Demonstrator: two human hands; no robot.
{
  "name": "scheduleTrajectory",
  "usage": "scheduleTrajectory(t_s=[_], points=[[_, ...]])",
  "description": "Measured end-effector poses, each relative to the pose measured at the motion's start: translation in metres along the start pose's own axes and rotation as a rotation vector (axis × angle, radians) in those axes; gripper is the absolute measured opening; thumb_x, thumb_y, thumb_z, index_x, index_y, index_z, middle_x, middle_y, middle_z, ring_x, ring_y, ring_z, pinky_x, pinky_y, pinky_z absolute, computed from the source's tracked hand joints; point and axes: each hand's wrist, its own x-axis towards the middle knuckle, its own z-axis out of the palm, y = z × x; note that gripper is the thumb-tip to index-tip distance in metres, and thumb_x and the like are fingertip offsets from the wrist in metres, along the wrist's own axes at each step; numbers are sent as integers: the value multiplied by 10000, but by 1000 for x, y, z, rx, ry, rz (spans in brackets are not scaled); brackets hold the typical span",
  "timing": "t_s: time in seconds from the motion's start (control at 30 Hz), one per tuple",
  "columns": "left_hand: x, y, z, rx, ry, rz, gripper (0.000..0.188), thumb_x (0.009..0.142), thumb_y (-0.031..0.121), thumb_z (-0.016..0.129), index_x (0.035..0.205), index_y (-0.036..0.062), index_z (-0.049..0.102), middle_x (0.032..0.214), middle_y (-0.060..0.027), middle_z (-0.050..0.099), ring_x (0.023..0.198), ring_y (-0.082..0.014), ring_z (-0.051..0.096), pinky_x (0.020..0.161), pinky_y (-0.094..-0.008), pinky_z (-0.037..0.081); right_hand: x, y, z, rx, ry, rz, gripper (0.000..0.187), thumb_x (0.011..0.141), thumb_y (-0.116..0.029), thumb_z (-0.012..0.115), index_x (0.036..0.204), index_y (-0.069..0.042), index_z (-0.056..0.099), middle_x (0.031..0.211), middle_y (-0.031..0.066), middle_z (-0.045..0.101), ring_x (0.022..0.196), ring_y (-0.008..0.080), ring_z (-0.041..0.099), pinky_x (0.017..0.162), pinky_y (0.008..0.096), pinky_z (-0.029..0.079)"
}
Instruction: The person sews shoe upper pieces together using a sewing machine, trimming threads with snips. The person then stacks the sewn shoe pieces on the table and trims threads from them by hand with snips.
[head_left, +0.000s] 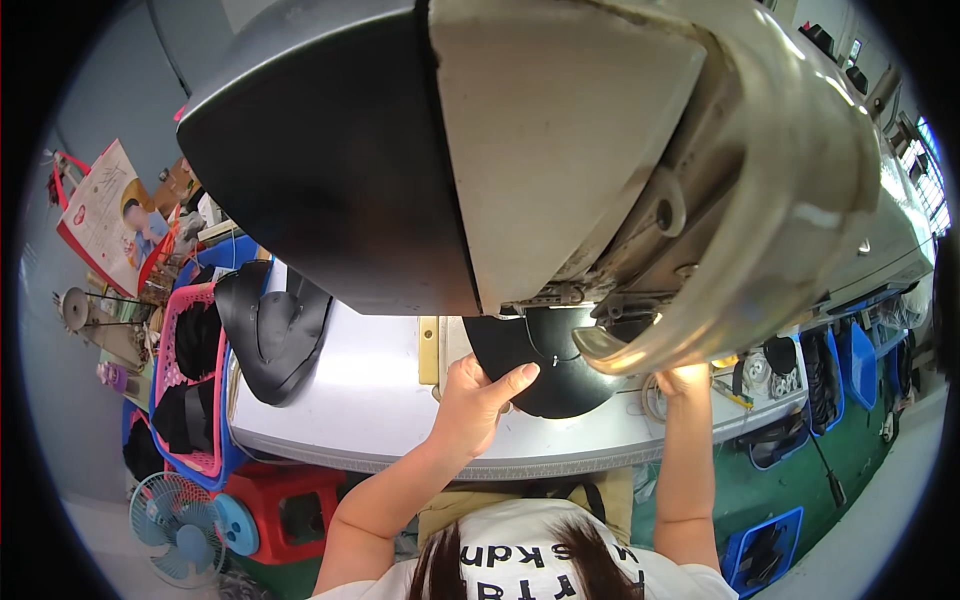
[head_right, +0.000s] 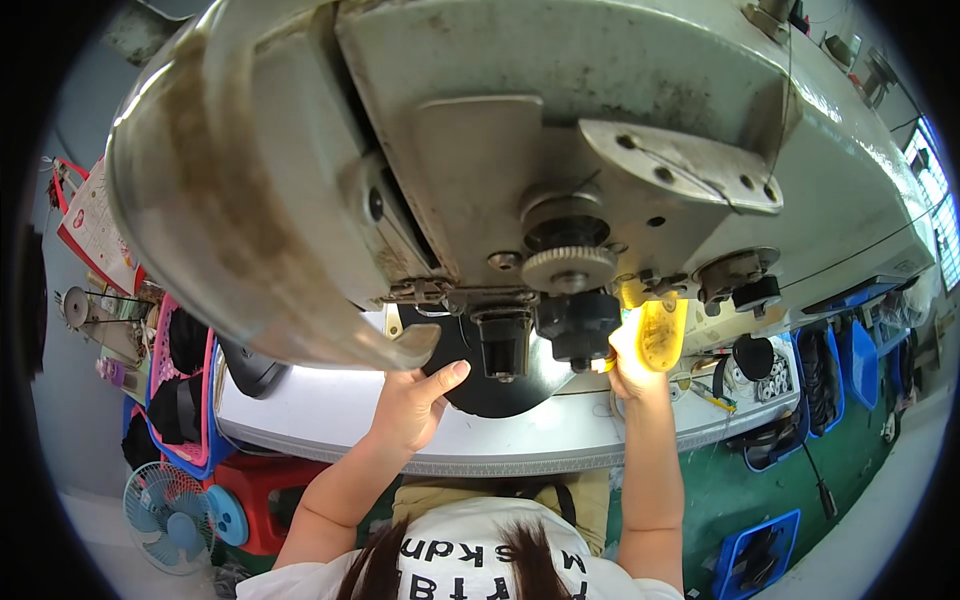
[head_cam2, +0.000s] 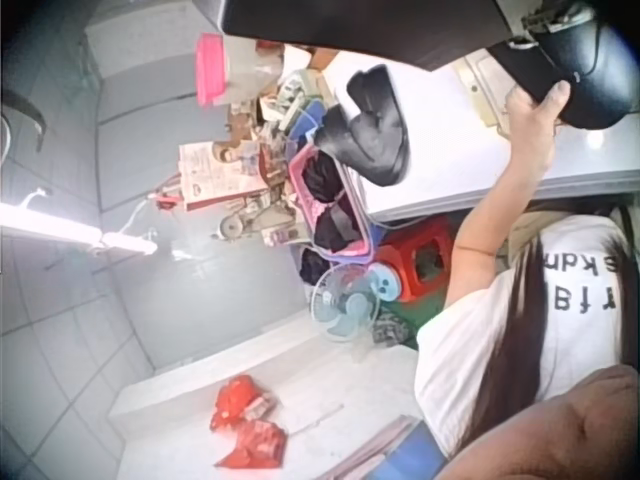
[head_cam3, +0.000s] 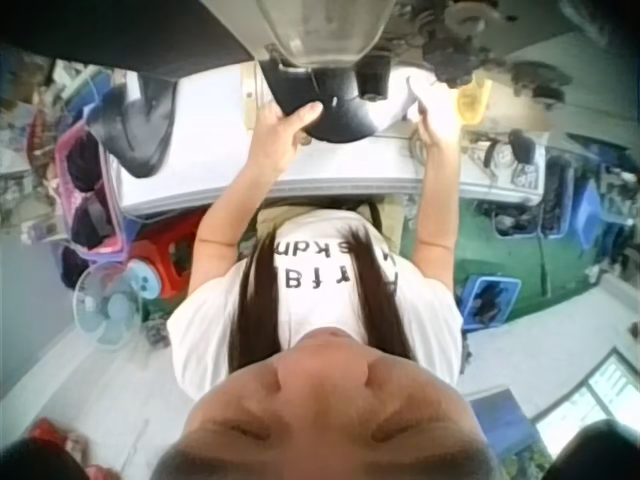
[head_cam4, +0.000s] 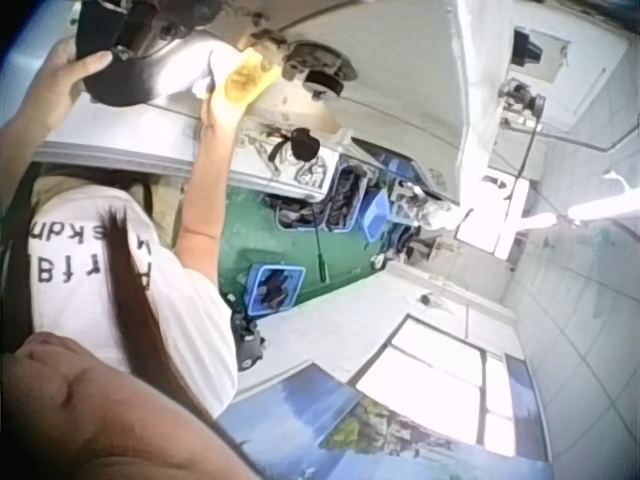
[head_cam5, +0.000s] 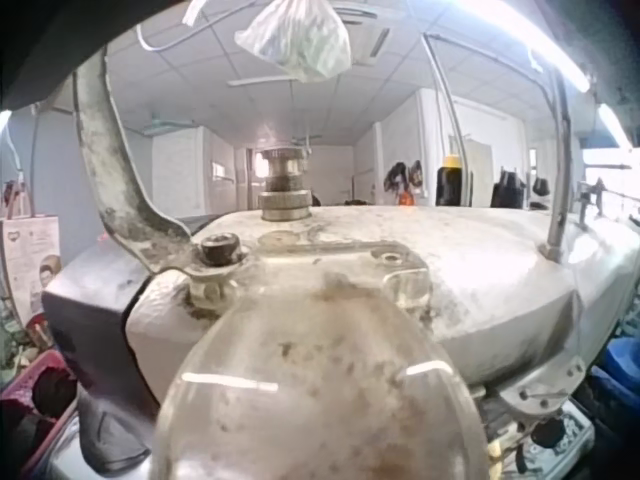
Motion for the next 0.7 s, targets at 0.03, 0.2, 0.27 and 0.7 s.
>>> scheduleTrajectory(t_s=[0.03, 0.2, 0.27, 0.7], points=[[0, 0, 0, 19, 5, -3, 112, 746, 76, 597, 821, 29, 527, 781, -21, 569, 669, -72, 520, 579, -193, 414, 0, 0, 0, 24, -6, 17, 207, 726, -91, 607, 906, -65, 509, 799, 43, 538, 691, 150, 550, 566, 250, 490], [5, 5, 8, 3, 8, 52, 127, 744, 100, 605, 821, 34, 529, 771, -16, 569, 636, -54, 507, 523, -184, 391, 4, 2, -9, 90, -37, 79, 211, 723, -103, 615, 905, -70, 512, 809, 25, 533, 705, 144, 543, 602, 263, 487], [9, 7, 8, -20, 58, 56, 131, 742, 115, 610, 818, 36, 537, 761, -19, 572, 617, -54, 509, 508, -186, 389, 4, 2, -5, 83, -62, 84, 194, 732, -100, 603, 903, -76, 515, 815, 18, 531, 719, 134, 534, 611, 253, 478], [8, 8, 4, 181, 107, 65, 159, 734, 178, 630, 781, 54, 542, 696, -2, 563, 575, -45, 509, 464, -174, 397, -6, 9, 1, 130, 50, 31, 207, 748, -118, 585, 932, -71, 504, 878, 35, 535, 799, 139, 520, 691, 255, 453]])
